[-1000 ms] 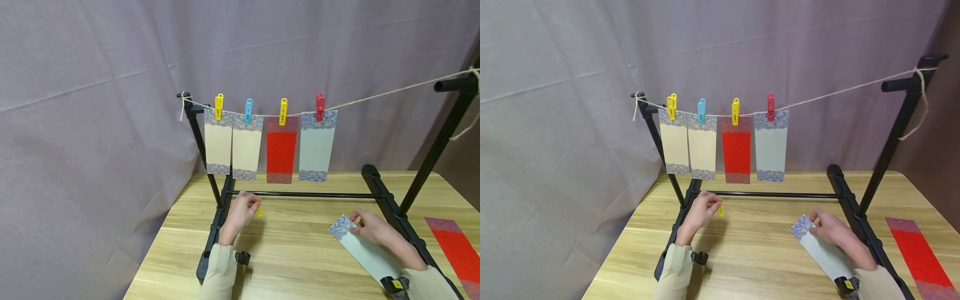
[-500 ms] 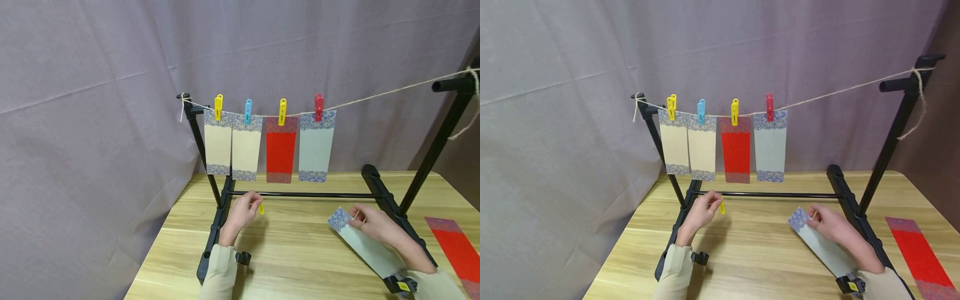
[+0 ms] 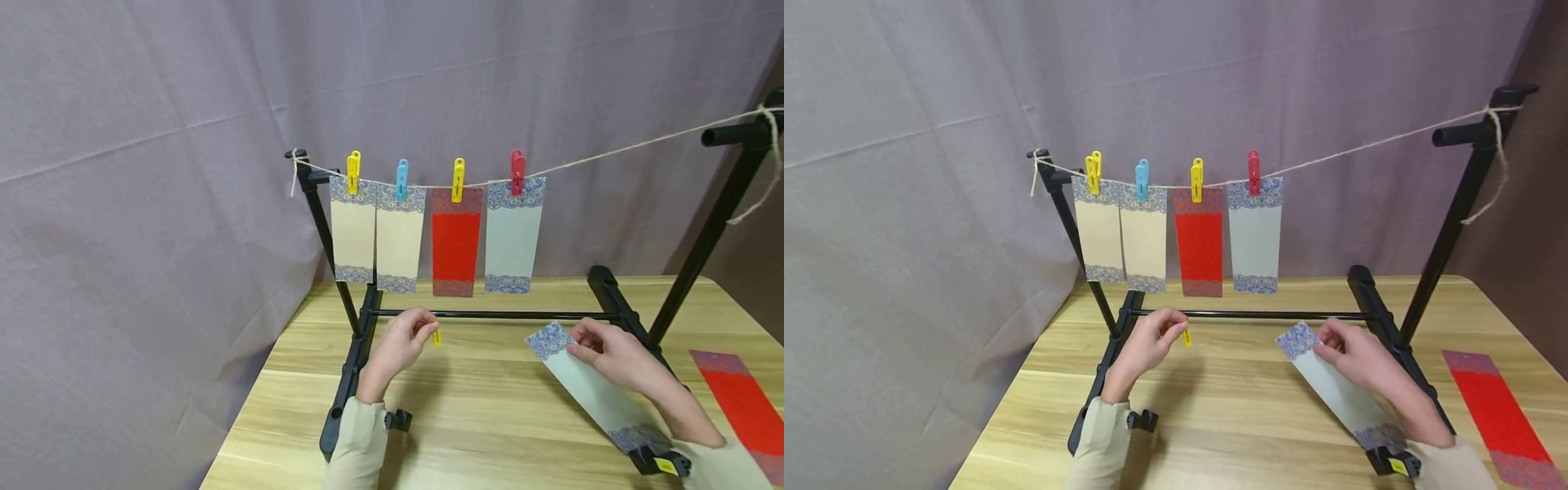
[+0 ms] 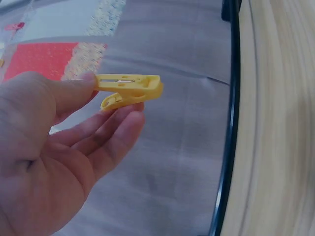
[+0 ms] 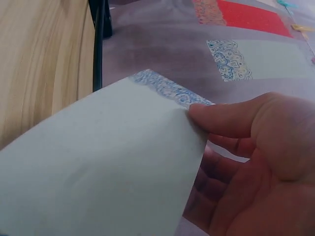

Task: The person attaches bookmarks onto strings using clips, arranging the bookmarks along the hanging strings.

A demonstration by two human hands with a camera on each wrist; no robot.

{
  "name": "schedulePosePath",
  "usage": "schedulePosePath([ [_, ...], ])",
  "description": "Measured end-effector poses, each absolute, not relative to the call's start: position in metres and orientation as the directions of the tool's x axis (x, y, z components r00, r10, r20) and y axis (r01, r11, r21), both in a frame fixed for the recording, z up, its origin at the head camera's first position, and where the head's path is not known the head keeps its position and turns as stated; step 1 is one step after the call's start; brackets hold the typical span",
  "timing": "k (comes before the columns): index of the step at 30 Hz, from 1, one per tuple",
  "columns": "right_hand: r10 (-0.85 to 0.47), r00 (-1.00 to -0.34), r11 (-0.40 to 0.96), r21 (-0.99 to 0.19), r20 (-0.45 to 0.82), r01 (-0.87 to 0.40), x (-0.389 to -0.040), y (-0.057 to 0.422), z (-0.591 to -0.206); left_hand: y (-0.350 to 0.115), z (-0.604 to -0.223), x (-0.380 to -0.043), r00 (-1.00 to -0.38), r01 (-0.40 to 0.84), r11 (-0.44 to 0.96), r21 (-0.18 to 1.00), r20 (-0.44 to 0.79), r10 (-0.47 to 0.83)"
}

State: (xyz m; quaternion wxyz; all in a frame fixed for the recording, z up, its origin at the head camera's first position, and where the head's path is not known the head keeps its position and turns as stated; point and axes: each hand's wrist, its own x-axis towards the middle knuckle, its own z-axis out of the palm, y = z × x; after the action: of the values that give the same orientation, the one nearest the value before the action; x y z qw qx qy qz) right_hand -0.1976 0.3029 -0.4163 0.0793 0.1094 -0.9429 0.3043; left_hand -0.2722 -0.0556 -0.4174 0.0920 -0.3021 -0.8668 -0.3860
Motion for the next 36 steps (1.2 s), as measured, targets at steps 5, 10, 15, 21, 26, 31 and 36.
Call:
schedulePosePath([
  [5, -0.146, -0.950, 0.772, -0.569, 0.275, -0.284, -0.199, 0.304, -0.416, -0.053, -0.412, -0.266, -0.765, 0.637, 0.473, 0.608, 0.427, 0.482],
  [10, -0.132, -0.947, 0.752, -0.592, 0.294, -0.289, -0.194, 0.304, -0.418, -0.052, -0.413, -0.263, -0.746, 0.658, 0.443, 0.609, 0.445, 0.495],
  [15, -0.106, -0.934, 0.750, -0.589, 0.341, -0.300, -0.193, 0.303, -0.412, -0.048, -0.405, -0.265, -0.710, 0.694, 0.374, 0.616, 0.495, 0.501],
  [21, -0.110, -0.924, 0.737, -0.593, 0.367, -0.323, -0.197, 0.303, -0.399, -0.042, -0.385, -0.267, -0.683, 0.721, 0.342, 0.603, 0.536, 0.496],
  [26, -0.112, -0.918, 0.729, -0.596, 0.381, -0.336, -0.200, 0.301, -0.387, -0.038, -0.370, -0.267, -0.639, 0.765, 0.328, 0.554, 0.590, 0.493],
  [31, -0.115, -0.918, 0.735, -0.589, 0.381, -0.337, -0.203, 0.301, -0.375, -0.033, -0.355, -0.267, -0.606, 0.791, 0.311, 0.527, 0.609, 0.512],
  [36, -0.105, -0.919, 0.738, -0.590, 0.380, -0.328, -0.203, 0.302, -0.364, -0.027, -0.336, -0.266, -0.571, 0.816, 0.287, 0.502, 0.622, 0.536],
])
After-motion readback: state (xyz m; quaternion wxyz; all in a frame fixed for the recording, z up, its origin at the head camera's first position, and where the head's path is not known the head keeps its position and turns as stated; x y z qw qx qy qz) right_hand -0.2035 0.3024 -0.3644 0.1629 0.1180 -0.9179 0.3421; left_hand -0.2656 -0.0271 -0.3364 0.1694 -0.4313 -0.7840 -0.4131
